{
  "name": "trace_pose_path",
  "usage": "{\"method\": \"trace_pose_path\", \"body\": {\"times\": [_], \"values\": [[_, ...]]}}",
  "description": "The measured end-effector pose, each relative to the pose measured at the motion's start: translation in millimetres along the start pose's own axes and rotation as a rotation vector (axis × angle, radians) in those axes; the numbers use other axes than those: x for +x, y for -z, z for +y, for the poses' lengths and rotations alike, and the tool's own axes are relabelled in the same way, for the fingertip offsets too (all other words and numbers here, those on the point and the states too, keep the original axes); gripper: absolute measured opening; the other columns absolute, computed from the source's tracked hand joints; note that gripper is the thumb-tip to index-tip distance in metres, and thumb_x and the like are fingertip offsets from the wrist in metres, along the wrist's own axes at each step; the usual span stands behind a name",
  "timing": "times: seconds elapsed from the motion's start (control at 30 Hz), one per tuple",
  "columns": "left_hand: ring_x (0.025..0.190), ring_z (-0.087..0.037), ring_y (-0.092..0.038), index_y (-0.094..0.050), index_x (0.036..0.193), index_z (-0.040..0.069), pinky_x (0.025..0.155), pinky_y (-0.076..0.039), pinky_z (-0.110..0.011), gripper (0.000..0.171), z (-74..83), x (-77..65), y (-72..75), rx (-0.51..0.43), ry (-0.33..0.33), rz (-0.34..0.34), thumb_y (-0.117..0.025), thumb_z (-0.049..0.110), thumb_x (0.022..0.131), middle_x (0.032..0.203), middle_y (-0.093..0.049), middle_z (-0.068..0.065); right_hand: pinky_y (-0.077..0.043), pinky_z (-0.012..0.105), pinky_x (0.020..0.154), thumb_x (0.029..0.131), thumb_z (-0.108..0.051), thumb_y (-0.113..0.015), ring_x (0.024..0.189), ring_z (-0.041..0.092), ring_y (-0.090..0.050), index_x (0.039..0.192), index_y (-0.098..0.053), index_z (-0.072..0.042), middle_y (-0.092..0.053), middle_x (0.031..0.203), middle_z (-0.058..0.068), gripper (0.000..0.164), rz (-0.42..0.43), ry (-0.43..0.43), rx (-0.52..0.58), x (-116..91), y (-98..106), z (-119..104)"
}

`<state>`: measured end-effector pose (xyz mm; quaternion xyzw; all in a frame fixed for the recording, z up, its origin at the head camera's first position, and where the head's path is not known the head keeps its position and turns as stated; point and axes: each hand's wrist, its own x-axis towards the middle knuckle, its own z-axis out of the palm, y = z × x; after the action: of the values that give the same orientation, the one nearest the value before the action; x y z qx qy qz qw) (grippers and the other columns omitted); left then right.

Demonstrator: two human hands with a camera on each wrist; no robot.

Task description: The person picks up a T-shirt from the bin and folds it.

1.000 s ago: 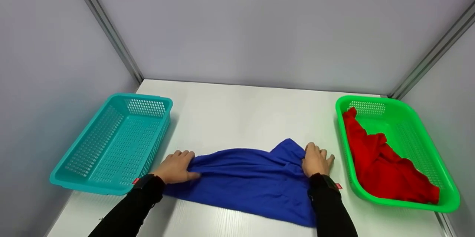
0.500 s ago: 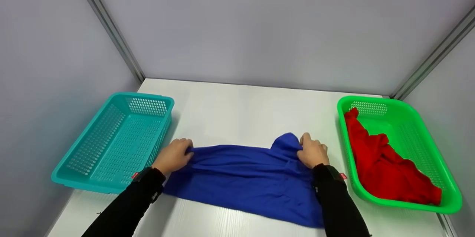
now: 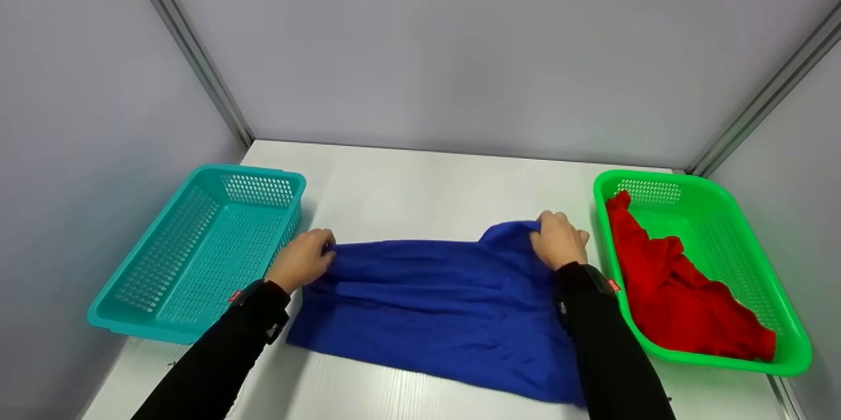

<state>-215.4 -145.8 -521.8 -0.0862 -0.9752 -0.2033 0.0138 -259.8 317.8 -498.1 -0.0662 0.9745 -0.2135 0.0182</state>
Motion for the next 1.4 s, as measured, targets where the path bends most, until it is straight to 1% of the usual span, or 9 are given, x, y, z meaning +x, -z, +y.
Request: {"method": "trace_pose_path", "body": {"times": [0.13, 0.23, 0.5, 0.63, 0.8, 1.0, 1.17, 1.3, 1.4], "values": [[0.097, -0.039, -0.070, -0.069, 0.100, 0.003, 0.080, -0.059, -0.055, 0.007, 2.8, 6.2, 6.8, 0.029, 0.000, 0.064, -0.074, 0.006, 0.096, 0.098, -0.071, -0.016, -0.036, 0.073, 0.095, 0.099, -0.003, -0.062, 0.102, 0.061, -0.066, 0.116, -0.052, 0.005, -0.070, 0.104, 0.040, 0.021, 0.159, 0.063, -0.027, 4, 9, -9], [0.097, -0.040, -0.070, -0.069, 0.101, 0.002, 0.082, -0.059, -0.055, 0.008, 5.4, 11.1, 11.4, 0.057, -0.012, 0.123, -0.075, 0.005, 0.096, 0.099, -0.072, -0.017, -0.031, 0.073, 0.100, 0.095, 0.006, -0.061, 0.107, 0.059, -0.065, 0.125, -0.053, 0.005, -0.069, 0.110, 0.040, 0.032, 0.237, 0.095, 0.011, 9, 16, -14], [0.095, -0.040, -0.068, -0.070, 0.102, 0.003, 0.085, -0.057, -0.053, 0.008, 8.7, 16.5, 17.0, 0.084, -0.062, 0.214, -0.074, 0.002, 0.095, 0.099, -0.073, -0.018, -0.037, 0.069, 0.100, 0.088, 0.013, -0.056, 0.122, 0.056, -0.056, 0.141, -0.057, 0.005, -0.059, 0.133, 0.038, 0.054, 0.204, 0.175, 0.175, 10, 31, -15], [0.092, -0.041, -0.068, -0.069, 0.099, 0.003, 0.084, -0.056, -0.053, 0.010, 5.5, 10.5, 14.1, 0.134, -0.110, 0.187, -0.073, -0.003, 0.092, 0.096, -0.073, -0.018, -0.052, 0.044, 0.102, 0.092, 0.010, -0.063, 0.119, 0.047, -0.062, 0.148, -0.055, 0.003, -0.062, 0.136, 0.033, 0.056, 0.072, 0.249, 0.223, -4, 33, -5], [0.089, -0.040, -0.067, -0.068, 0.095, 0.004, 0.078, -0.056, -0.053, 0.014, -3.0, 0.0, 6.7, 0.227, -0.188, 0.191, -0.073, -0.007, 0.086, 0.091, -0.072, -0.016, -0.047, 0.010, 0.092, 0.102, -0.007, -0.068, 0.130, 0.042, -0.059, 0.157, -0.051, -0.008, -0.059, 0.150, 0.026, 0.057, -0.176, 0.222, 0.312, -34, 39, 16], [0.088, -0.038, -0.066, -0.067, 0.094, 0.003, 0.073, -0.056, -0.050, 0.015, -10.4, -14.9, -3.1, 0.331, -0.254, 0.176, -0.074, -0.007, 0.085, 0.090, -0.070, -0.016, -0.052, 0.016, 0.095, 0.104, -0.017, -0.068, 0.146, 0.049, -0.044, 0.161, -0.047, -0.015, -0.039, 0.165, 0.029, 0.061, -0.437, 0.154, 0.475, -67, 39, 34], [0.086, -0.035, -0.068, -0.067, 0.099, 0.003, 0.073, -0.058, -0.048, 0.021, -13.0, -29.9, -16.2, 0.416, -0.258, 0.141, -0.079, -0.004, 0.083, 0.093, -0.072, -0.015, -0.051, 0.019, 0.096, 0.100, -0.008, -0.068, 0.144, 0.047, -0.045, 0.169, -0.023, -0.009, -0.034, 0.162, 0.039, 0.082, -0.676, 0.147, 0.558, -85, 24, 44], [0.086, -0.034, -0.069, -0.067, 0.095, 0.004, 0.072, -0.058, -0.047, 0.011, -11.9, -41.5, -29.2, 0.470, -0.233, 0.115, -0.075, 0.000, 0.089, 0.092, -0.072, -0.014, -0.055, 0.035, 0.099, 0.094, -0.005, -0.072, 0.144, 0.059, -0.043, 0.171, -0.012, -0.008, -0.033, 0.159, 0.046, 0.097, -0.777, 0.118, 0.505, -99, 6, 49], [0.088, -0.033, -0.069, -0.067, 0.095, 0.005, 0.073, -0.058, -0.047, 0.004, -9.7, -48.2, -37.5, 0.497, -0.202, 0.070, -0.070, 0.002, 0.093, 0.093, -0.070, -0.014, -0.054, 0.032, 0.090, 0.091, -0.003, -0.073, 0.127, 0.046, -0.059, 0.171, -0.009, -0.005, -0.053, 0.138, 0.039, 0.102, -0.800, 0.120, 0.483, -106, -10, 53]]}}
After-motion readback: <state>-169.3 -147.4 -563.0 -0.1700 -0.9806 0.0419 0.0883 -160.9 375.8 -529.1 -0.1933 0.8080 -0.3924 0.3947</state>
